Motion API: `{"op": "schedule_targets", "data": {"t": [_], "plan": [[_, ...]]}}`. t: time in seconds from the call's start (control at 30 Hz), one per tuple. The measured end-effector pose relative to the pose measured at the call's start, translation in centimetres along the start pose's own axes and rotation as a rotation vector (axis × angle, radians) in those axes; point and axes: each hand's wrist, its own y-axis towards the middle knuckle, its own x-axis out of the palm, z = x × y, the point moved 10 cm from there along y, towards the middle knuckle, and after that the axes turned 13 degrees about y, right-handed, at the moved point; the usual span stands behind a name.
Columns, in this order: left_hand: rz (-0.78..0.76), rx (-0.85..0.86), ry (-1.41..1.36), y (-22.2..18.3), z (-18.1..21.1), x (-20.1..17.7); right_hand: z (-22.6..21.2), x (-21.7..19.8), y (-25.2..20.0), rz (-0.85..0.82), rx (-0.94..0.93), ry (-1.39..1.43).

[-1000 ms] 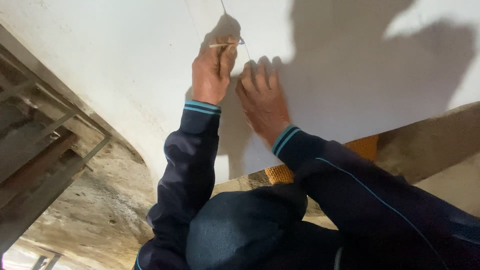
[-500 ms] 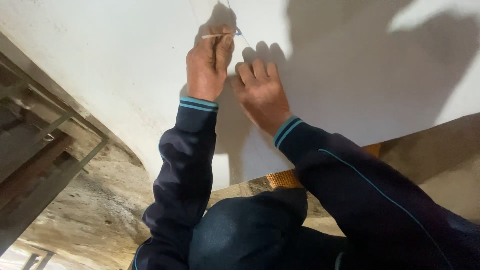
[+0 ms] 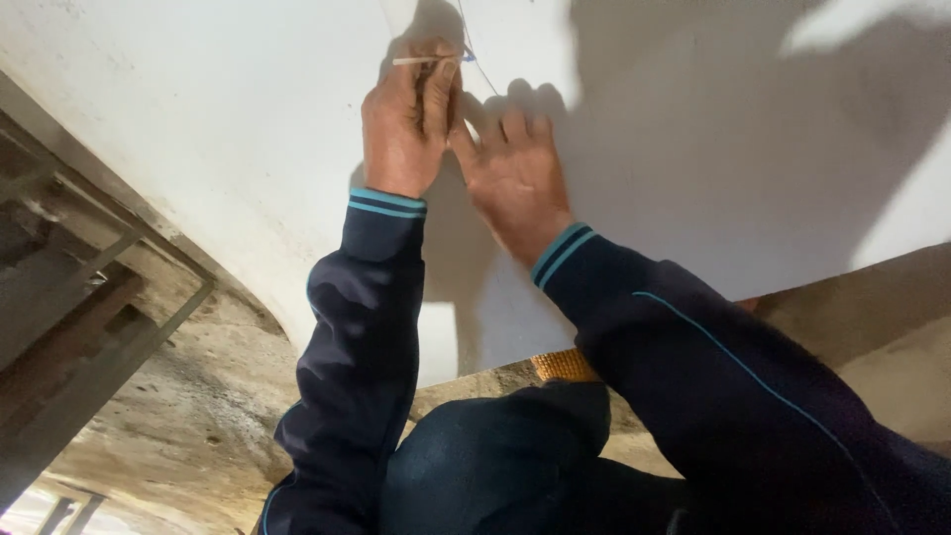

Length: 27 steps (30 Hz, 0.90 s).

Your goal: Tracing the outline of a shoe insole onto a white sheet using a thin marking tool to create a template.

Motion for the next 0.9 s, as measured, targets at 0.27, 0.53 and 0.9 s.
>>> {"op": "schedule_targets", "data": {"t": [0.27,0.53,0.9], "plan": [[0.001,0.056,0.093,1.5,-1.4,0.0,1.3,5.9,2.2,-0.502,0.162,0.097],[0.046,0.176,0.162,2.8,-1.0,-0.6,2.1,6.4,3.4,-0.591,0.222,0.072],[0.003,0.226,0.075,2.6,2.1,-1.9,1.7,7.4,3.0,-0.705,0.195,0.069]]}}
